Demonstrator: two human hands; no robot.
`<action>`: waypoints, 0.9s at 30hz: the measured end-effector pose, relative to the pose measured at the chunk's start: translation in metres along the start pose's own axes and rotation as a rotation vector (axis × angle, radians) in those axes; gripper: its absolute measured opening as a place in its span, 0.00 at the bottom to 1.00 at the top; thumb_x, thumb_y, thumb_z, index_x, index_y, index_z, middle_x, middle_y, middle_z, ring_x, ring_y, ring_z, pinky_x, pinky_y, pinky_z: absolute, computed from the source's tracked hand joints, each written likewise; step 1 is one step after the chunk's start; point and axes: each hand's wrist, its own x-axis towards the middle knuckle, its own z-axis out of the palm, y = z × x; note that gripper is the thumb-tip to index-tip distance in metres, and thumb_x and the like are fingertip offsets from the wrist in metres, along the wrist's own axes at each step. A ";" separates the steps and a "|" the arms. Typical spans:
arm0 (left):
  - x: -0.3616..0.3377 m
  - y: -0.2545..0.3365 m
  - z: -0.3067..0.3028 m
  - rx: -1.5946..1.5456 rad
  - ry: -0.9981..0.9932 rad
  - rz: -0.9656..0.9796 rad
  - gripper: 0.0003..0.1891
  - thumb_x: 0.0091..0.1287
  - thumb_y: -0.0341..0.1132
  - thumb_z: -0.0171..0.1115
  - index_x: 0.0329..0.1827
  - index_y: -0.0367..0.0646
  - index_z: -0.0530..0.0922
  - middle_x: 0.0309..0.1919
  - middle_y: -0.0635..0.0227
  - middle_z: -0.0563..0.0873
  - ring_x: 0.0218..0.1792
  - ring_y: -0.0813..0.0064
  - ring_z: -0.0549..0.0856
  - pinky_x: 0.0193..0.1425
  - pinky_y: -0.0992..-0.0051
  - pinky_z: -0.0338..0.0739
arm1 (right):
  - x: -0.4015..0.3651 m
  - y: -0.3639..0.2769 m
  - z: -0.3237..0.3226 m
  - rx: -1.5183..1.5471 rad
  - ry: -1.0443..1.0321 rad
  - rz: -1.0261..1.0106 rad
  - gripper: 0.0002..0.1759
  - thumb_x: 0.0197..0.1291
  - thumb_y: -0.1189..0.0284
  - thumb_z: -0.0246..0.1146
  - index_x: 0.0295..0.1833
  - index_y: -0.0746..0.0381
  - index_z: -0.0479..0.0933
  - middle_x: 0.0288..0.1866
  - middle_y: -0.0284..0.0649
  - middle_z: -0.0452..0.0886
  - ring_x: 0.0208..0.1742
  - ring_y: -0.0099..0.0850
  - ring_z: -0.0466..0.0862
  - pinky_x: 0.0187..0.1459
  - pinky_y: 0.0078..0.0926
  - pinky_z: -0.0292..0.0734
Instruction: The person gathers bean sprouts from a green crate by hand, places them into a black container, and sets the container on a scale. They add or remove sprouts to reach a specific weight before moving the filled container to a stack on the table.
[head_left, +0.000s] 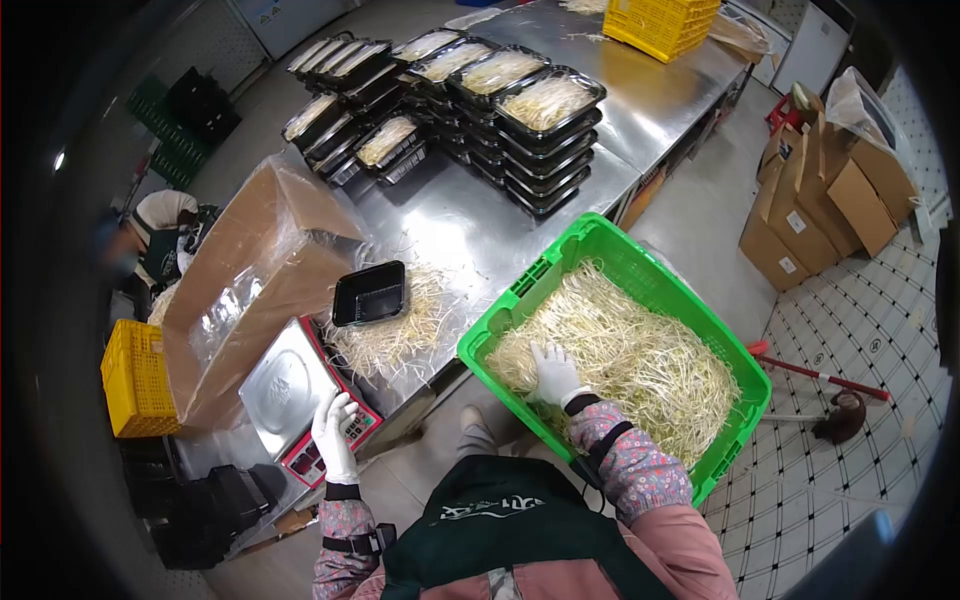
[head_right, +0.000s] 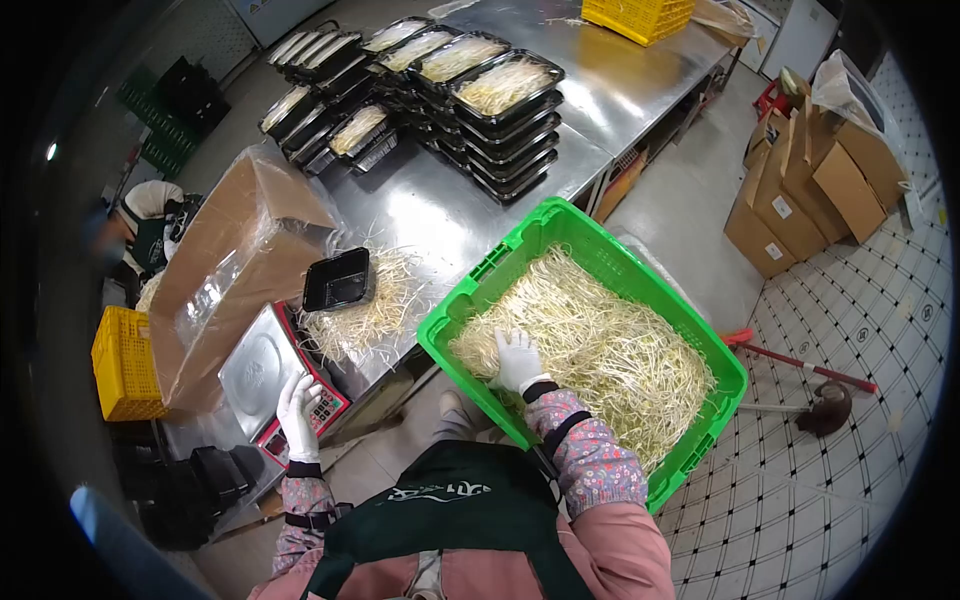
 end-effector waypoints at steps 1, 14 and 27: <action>-0.002 0.005 0.003 -0.013 0.013 0.001 0.25 0.76 0.37 0.53 0.72 0.35 0.67 0.58 0.57 0.84 0.51 0.69 0.86 0.57 0.71 0.80 | -0.005 0.002 0.012 0.022 0.073 -0.071 0.62 0.34 0.50 0.80 0.75 0.58 0.59 0.56 0.49 0.79 0.60 0.44 0.79 0.60 0.47 0.71; 0.222 -0.067 0.008 -0.135 0.124 -0.205 0.40 0.70 0.45 0.63 0.78 0.36 0.55 0.75 0.56 0.65 0.71 0.60 0.68 0.71 0.58 0.65 | -0.020 0.042 -0.032 0.920 0.218 0.134 0.51 0.38 0.72 0.78 0.71 0.69 0.64 0.58 0.45 0.82 0.55 0.31 0.82 0.59 0.29 0.76; 0.255 -0.098 0.021 -0.207 0.084 -0.347 0.20 0.69 0.49 0.63 0.60 0.52 0.77 0.57 0.71 0.80 0.56 0.69 0.77 0.59 0.61 0.70 | 0.002 0.002 -0.009 0.009 -0.080 0.079 0.71 0.40 0.50 0.78 0.82 0.60 0.40 0.74 0.59 0.65 0.73 0.51 0.69 0.70 0.46 0.66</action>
